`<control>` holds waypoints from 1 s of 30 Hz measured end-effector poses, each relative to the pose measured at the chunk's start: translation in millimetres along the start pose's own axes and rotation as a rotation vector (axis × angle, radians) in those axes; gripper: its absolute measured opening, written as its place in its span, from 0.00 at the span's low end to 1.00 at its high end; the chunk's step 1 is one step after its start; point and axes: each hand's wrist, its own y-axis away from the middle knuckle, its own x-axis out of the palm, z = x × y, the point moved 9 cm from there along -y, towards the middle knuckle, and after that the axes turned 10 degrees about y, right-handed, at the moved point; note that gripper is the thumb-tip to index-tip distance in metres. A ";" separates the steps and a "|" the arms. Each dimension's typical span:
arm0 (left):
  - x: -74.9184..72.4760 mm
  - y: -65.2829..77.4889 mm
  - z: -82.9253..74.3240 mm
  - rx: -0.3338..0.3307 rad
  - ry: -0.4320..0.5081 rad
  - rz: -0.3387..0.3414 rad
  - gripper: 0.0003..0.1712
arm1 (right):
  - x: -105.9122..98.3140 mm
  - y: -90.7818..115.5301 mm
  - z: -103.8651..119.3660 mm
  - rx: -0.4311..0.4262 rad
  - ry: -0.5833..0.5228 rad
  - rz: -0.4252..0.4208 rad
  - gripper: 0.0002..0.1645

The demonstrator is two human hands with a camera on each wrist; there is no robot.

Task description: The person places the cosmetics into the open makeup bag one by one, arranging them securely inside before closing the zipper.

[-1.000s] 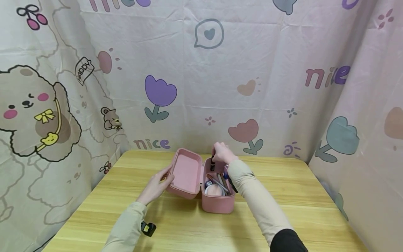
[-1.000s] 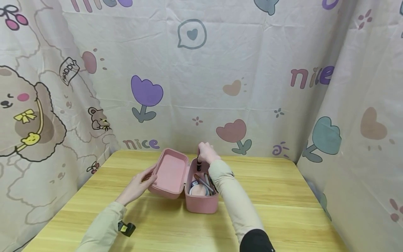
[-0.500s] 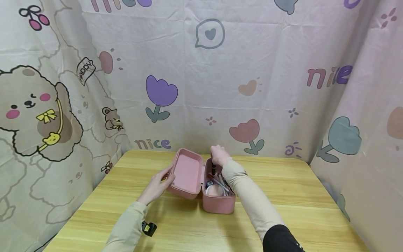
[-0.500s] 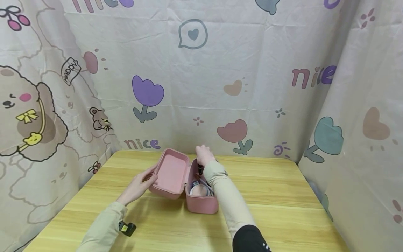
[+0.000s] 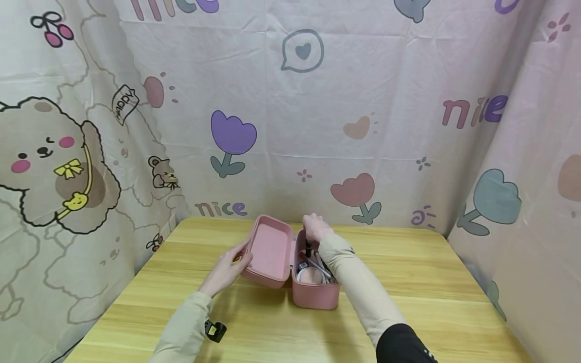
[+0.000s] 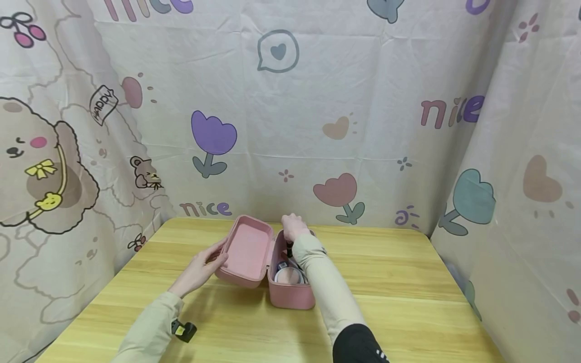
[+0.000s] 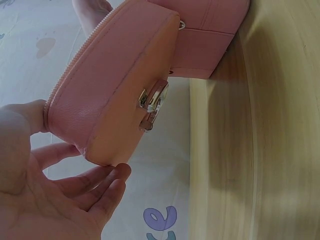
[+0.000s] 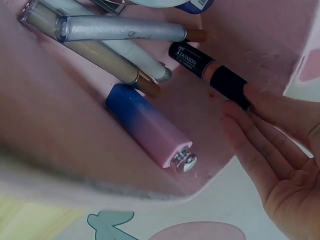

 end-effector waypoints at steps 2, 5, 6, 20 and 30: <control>-0.1 -0.2 -0.4 0.000 0.003 -0.003 0.33 | -1.3 -0.3 -2.2 0.001 -0.005 0.005 0.09; -0.5 -0.2 -0.6 -0.003 0.004 -0.006 0.33 | -5.4 0.0 -5.5 -0.006 -0.024 0.001 0.08; -0.5 0.1 -0.5 -0.006 0.004 -0.005 0.33 | -6.9 0.8 -6.4 -0.013 -0.029 0.001 0.08; 0.9 -0.1 -0.4 -0.018 0.004 -0.001 0.33 | -12.9 29.7 -22.0 -0.111 -0.209 0.069 0.11; 0.9 0.0 -0.5 -0.003 0.034 -0.022 0.33 | -14.4 60.6 -22.1 -0.155 -0.376 -0.044 0.24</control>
